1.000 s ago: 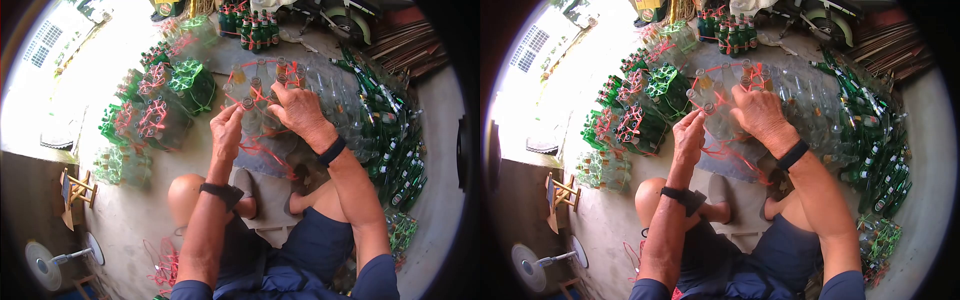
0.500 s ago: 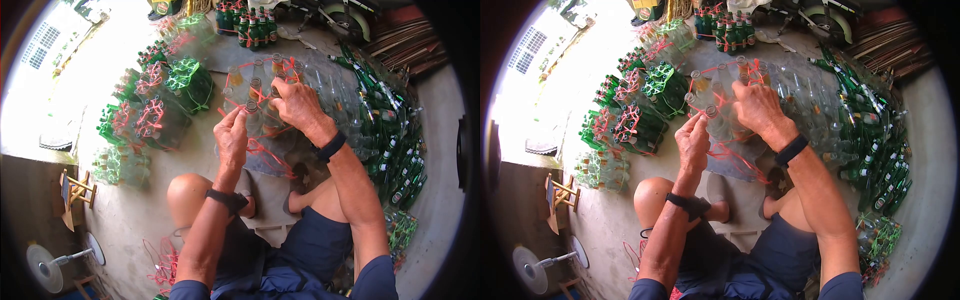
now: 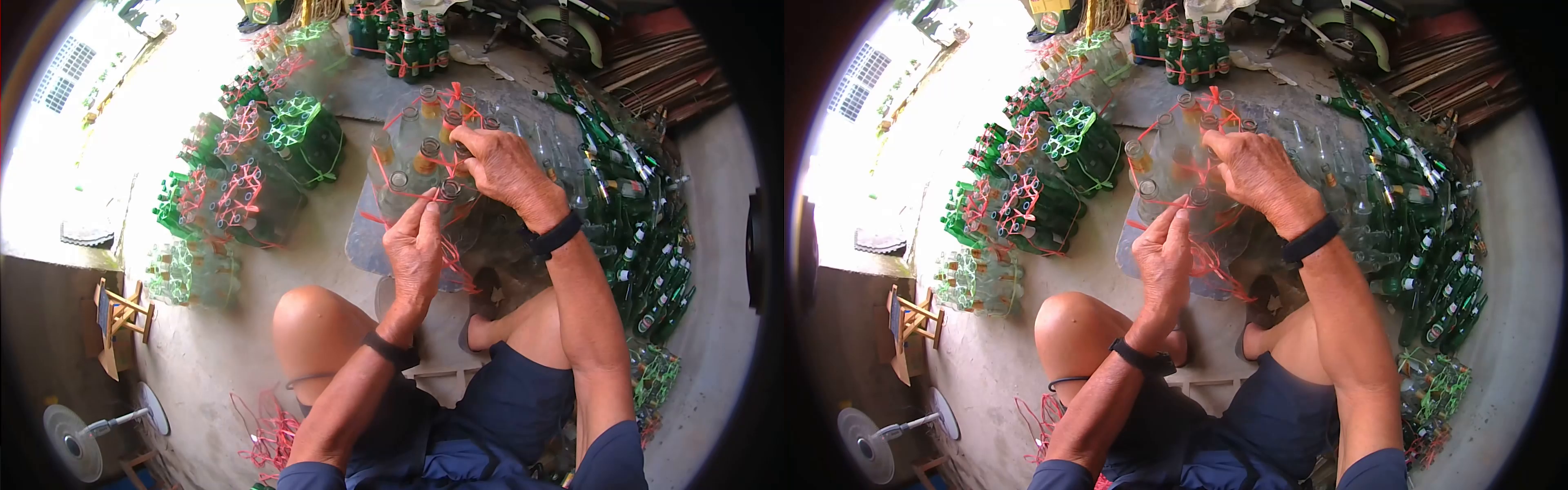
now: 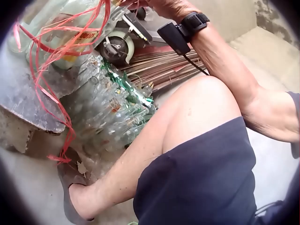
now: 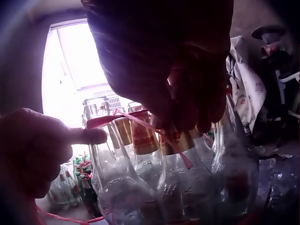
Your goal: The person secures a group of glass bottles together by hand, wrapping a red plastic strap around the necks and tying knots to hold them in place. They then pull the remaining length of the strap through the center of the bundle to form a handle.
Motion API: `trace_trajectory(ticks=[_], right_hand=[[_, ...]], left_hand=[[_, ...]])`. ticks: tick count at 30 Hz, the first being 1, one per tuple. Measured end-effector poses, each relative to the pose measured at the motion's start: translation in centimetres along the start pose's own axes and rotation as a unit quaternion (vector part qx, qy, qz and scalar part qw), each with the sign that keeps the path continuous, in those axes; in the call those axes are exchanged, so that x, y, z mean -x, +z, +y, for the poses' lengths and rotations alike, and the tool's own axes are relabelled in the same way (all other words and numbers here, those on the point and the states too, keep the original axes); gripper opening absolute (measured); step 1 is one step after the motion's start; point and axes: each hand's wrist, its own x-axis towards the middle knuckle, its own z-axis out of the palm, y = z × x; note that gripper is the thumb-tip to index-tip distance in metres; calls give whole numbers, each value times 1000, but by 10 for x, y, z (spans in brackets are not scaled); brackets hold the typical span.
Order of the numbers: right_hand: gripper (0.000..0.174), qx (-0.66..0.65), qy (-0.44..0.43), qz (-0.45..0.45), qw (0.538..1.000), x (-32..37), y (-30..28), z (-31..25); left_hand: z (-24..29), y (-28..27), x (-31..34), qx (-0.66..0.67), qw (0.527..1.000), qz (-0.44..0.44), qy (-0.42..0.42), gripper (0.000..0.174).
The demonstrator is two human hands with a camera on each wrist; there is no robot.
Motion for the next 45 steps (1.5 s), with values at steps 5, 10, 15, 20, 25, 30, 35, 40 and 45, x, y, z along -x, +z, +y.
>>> trace_trajectory(ticks=[5,10,15,20,25,30,35,40,45], right_hand=[[35,-14,15,-11,1000,0,-5,0],[39,-23,26,-8,999,1,-6,-1],[39,-18,11,26,999,2,-16,-9],[24,-49,-49,32,997,-7,-24,-27],[20,-135,-57,-49,988,-17,-10,-35],[24,-146,-2,-184,972,-31,-6,-35],[32,-84,-74,-280,954,-40,-12,-41],[33,-54,-47,-371,926,-58,-18,-50],[27,2,-83,-365,927,-58,-23,-59]], left_hand=[[-3,-2,-9,30,999,-15,25,28],[1,-19,-19,37,996,-82,-19,26],[2,-23,-23,62,993,-98,-33,23],[-2,-22,-27,49,996,-71,-28,23],[-7,-19,-29,-29,999,9,-17,25],[-9,-14,-32,-83,994,60,-29,29],[-18,-7,-35,-75,992,93,-38,32],[-26,-6,-37,-112,987,114,-26,38],[-21,-6,-34,-104,988,108,-36,42]])
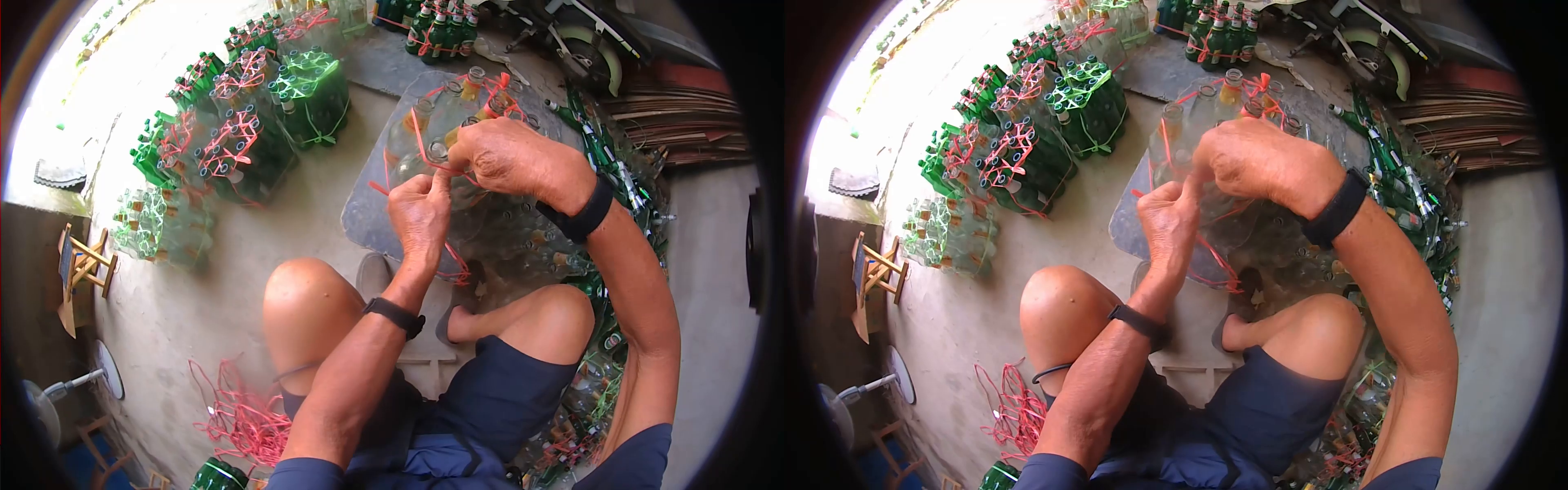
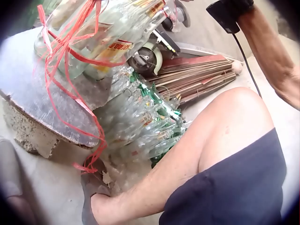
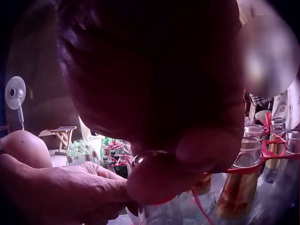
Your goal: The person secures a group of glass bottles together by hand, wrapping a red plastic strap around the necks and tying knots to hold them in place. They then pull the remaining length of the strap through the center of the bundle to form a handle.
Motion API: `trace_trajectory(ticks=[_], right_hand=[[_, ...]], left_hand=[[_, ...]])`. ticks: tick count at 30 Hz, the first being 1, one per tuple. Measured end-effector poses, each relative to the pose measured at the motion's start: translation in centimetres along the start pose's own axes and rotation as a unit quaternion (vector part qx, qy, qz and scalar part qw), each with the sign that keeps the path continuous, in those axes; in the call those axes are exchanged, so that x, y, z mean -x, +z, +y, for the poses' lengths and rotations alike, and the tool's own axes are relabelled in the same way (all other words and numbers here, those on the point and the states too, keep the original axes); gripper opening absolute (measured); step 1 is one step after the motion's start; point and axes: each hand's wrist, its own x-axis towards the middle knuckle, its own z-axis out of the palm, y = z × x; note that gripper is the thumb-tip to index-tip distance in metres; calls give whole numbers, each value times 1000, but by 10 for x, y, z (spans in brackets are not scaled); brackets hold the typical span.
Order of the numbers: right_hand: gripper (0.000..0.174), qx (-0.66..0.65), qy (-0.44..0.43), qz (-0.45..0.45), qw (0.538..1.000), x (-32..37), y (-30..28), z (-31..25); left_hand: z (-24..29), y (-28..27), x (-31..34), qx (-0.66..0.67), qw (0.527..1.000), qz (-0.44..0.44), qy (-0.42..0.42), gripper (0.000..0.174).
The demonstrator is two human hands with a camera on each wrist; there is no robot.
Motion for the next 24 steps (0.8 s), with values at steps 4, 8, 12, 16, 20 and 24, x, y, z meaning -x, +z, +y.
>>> trace_trajectory(ticks=[4,8,12,16,20,24], right_hand=[[20,133,-37,66,988,8,4,-3],[11,211,-60,69,973,11,-5,-10],[12,243,-84,72,964,13,-13,-14],[14,287,-106,59,950,14,-31,-13],[13,271,-83,45,958,16,-38,-7],[15,248,-34,24,968,14,-41,0]], left_hand=[[4,-1,2,12,1000,-18,-15,42],[11,-1,4,12,1000,-16,-16,40],[19,-4,6,22,999,-25,-22,37],[17,-3,6,51,998,-39,-17,35],[19,-1,8,86,995,-39,-19,35],[16,2,9,101,993,-51,-22,35]])
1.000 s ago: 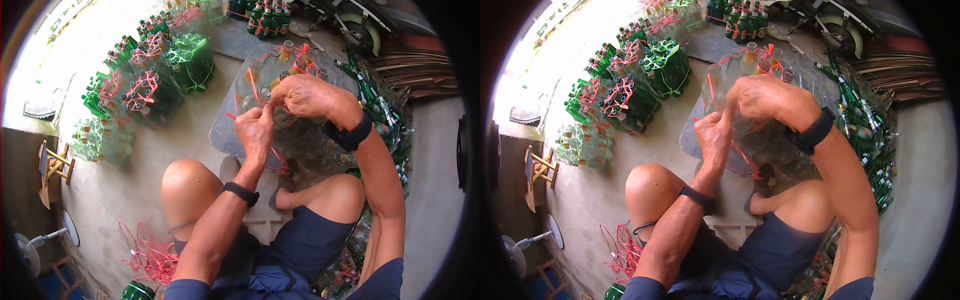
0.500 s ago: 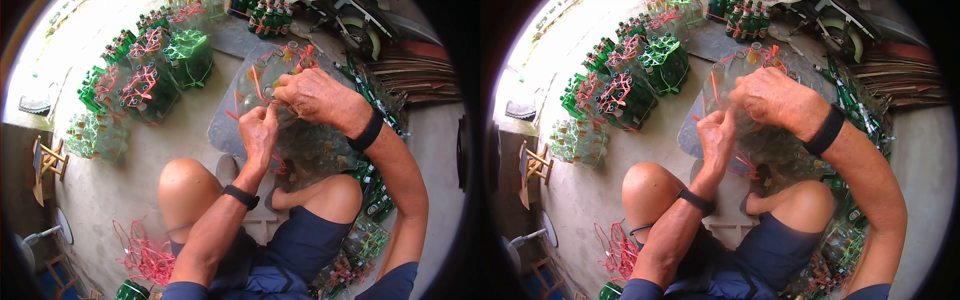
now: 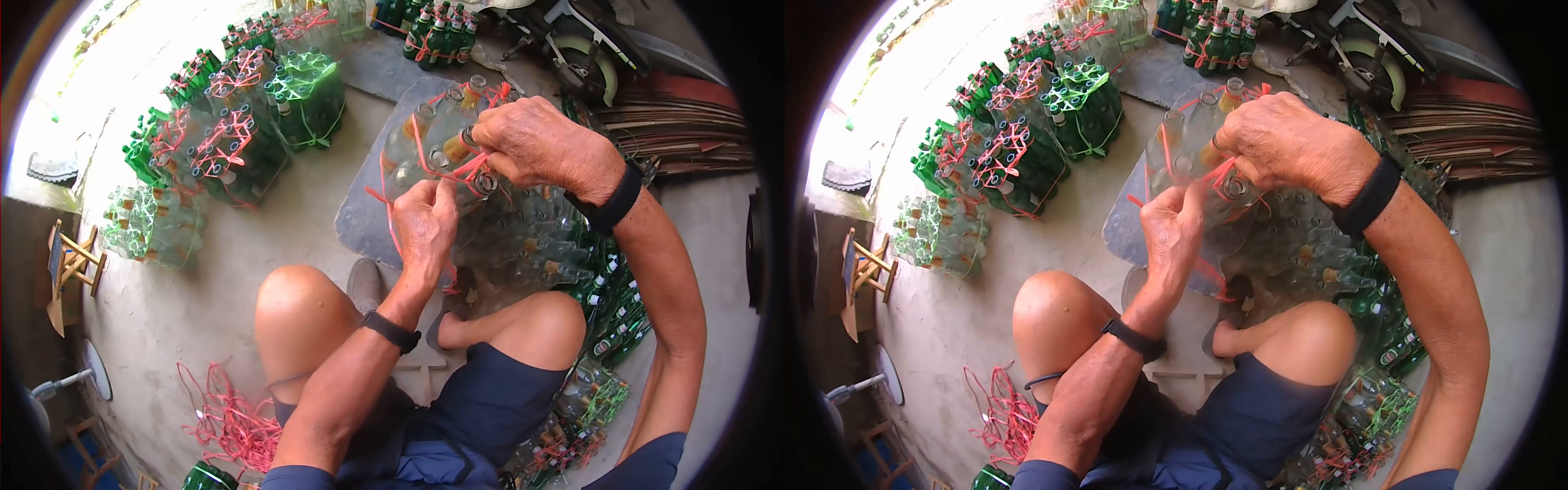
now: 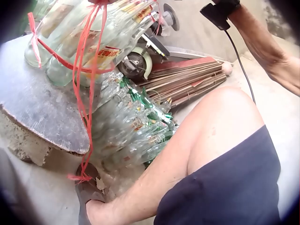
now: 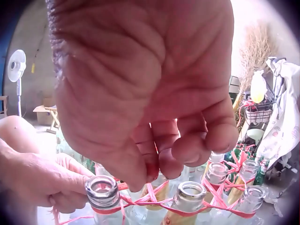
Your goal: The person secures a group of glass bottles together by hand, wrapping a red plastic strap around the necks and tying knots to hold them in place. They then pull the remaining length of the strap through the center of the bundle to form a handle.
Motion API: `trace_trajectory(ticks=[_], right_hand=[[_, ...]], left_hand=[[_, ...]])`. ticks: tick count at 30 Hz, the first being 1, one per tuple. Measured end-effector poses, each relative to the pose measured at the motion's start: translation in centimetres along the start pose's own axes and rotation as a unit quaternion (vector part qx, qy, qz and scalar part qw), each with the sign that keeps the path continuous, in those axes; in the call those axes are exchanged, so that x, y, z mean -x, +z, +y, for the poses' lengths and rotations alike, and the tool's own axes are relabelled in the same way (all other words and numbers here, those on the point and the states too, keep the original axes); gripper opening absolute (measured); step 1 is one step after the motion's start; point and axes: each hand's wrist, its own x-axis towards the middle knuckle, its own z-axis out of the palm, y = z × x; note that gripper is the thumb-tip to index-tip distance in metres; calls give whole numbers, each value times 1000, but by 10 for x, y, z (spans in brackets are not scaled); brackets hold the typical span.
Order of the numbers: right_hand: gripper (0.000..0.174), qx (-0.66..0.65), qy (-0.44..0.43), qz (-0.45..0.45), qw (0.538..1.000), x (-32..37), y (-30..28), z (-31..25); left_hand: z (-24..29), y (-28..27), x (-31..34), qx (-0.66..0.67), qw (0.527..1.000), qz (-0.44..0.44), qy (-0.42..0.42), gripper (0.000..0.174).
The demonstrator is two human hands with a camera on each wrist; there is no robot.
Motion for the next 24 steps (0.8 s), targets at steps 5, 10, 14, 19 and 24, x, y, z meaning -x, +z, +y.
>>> trace_trajectory(ticks=[5,10,14,19,24], right_hand=[[18,-31,49,12,998,0,4,18],[20,-64,57,52,995,-5,15,27],[21,-90,47,96,990,-10,27,35],[20,-112,20,129,985,-17,34,41],[22,-128,16,138,982,-22,36,41]], left_hand=[[1,1,2,9,1000,-2,7,33],[10,3,8,32,999,-6,18,27],[8,7,9,54,998,-12,25,25],[9,8,9,71,997,-8,22,23],[13,11,10,85,996,-3,26,23]])
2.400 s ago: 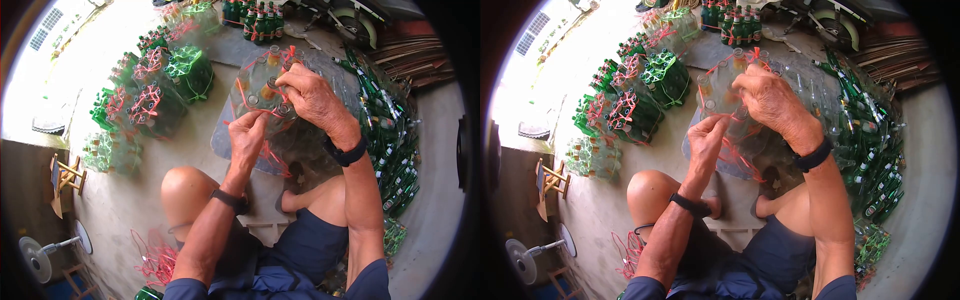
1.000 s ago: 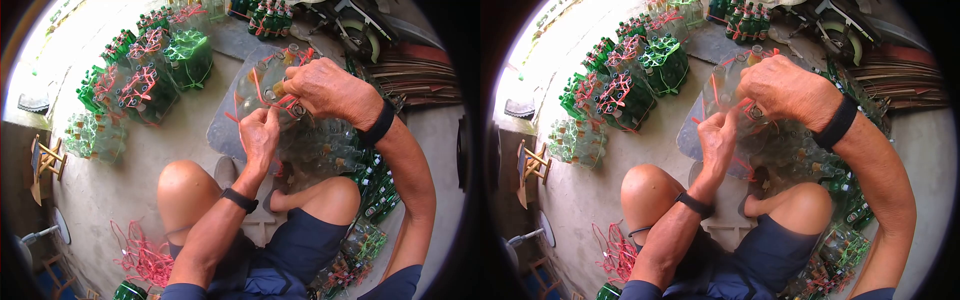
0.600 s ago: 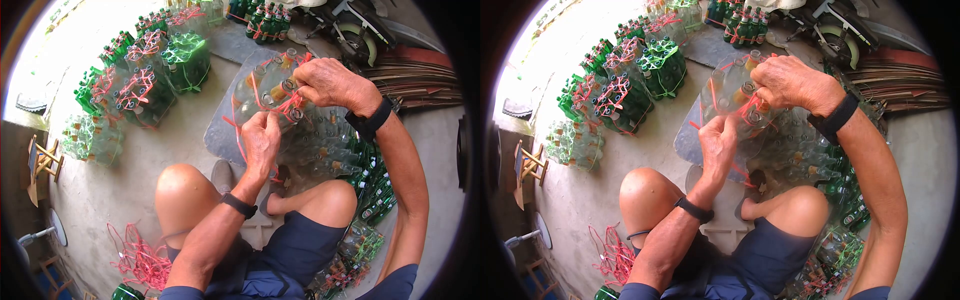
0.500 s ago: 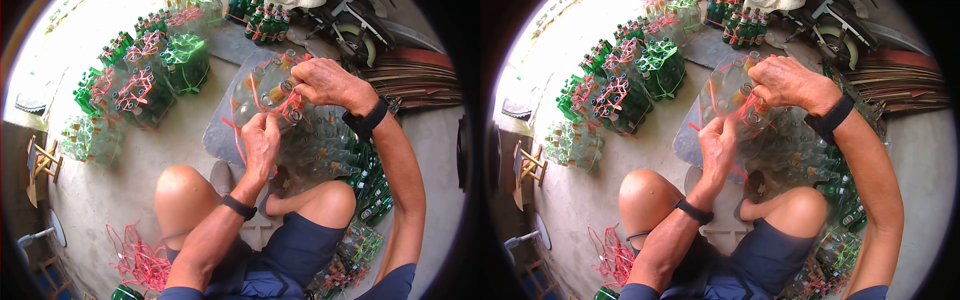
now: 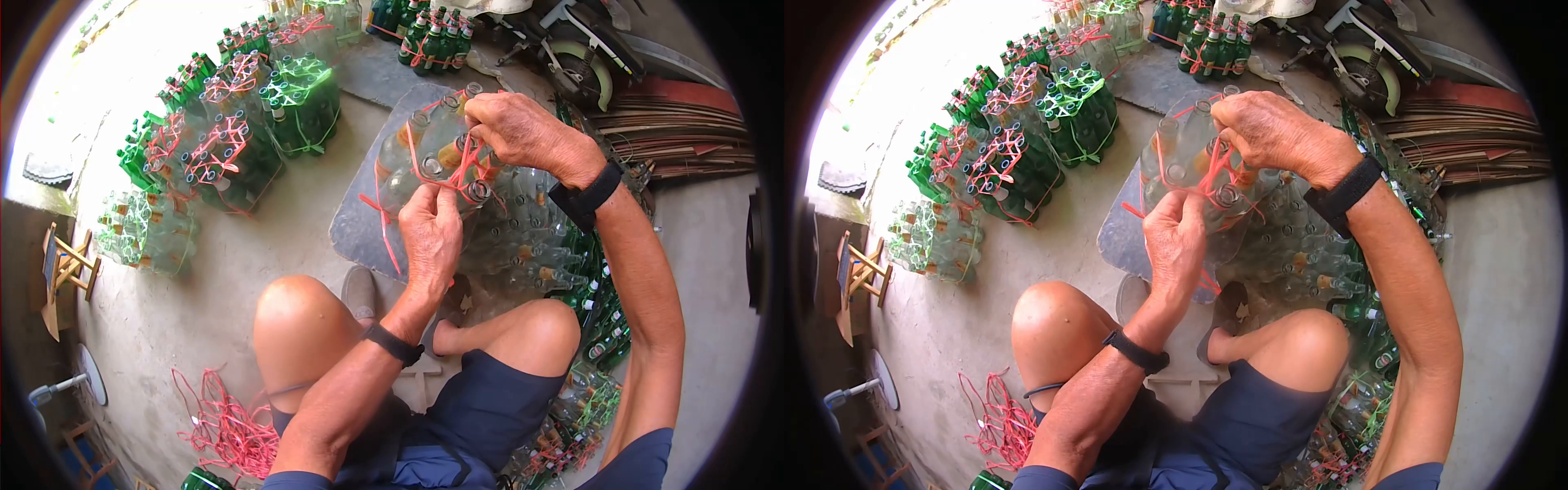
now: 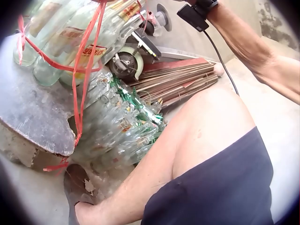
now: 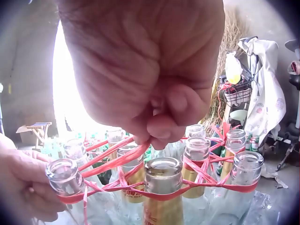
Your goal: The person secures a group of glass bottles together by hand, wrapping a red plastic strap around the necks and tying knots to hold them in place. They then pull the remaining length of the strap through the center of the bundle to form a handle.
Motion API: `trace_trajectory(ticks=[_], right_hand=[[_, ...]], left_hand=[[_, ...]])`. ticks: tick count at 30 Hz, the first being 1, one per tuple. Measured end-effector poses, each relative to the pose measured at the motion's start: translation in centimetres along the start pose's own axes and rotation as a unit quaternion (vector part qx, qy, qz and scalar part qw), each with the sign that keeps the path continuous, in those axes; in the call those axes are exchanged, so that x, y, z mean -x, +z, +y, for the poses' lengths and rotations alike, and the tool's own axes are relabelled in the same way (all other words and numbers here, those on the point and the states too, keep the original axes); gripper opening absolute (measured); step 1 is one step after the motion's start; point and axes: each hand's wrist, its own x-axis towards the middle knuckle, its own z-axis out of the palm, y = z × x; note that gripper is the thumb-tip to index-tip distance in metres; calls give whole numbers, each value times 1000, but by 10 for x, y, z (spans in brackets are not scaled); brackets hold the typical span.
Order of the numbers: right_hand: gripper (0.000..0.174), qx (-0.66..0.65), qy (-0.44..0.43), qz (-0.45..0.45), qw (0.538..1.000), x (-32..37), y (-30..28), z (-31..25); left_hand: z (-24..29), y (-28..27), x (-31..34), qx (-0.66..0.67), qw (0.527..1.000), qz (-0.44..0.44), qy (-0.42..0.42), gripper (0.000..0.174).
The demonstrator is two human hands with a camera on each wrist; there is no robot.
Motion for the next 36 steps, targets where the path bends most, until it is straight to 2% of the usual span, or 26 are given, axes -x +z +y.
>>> trace_trajectory(ticks=[3,9,15,17,24,26,30,36], right_hand=[[21,-1,-9,-15,1000,-3,1,4],[23,-38,-28,13,999,-6,5,7],[13,-59,-28,5,998,-8,7,13],[13,-124,1,-11,992,-10,6,14],[11,-110,-18,-3,994,-17,7,13],[15,-102,-6,-31,994,-19,9,17],[14,-128,-3,-41,991,-19,7,13],[14,-88,16,-50,995,-21,10,11]], left_hand=[[-1,3,-1,22,1000,4,-5,23],[-2,4,-2,41,999,6,-12,23],[-2,8,-2,77,997,10,-21,23],[-3,9,-2,84,996,12,-29,23],[1,9,-2,80,996,10,-32,23],[-1,9,-3,90,995,12,-32,23],[-3,9,-5,81,996,2,-29,21],[-4,14,-5,109,994,11,-21,19]])
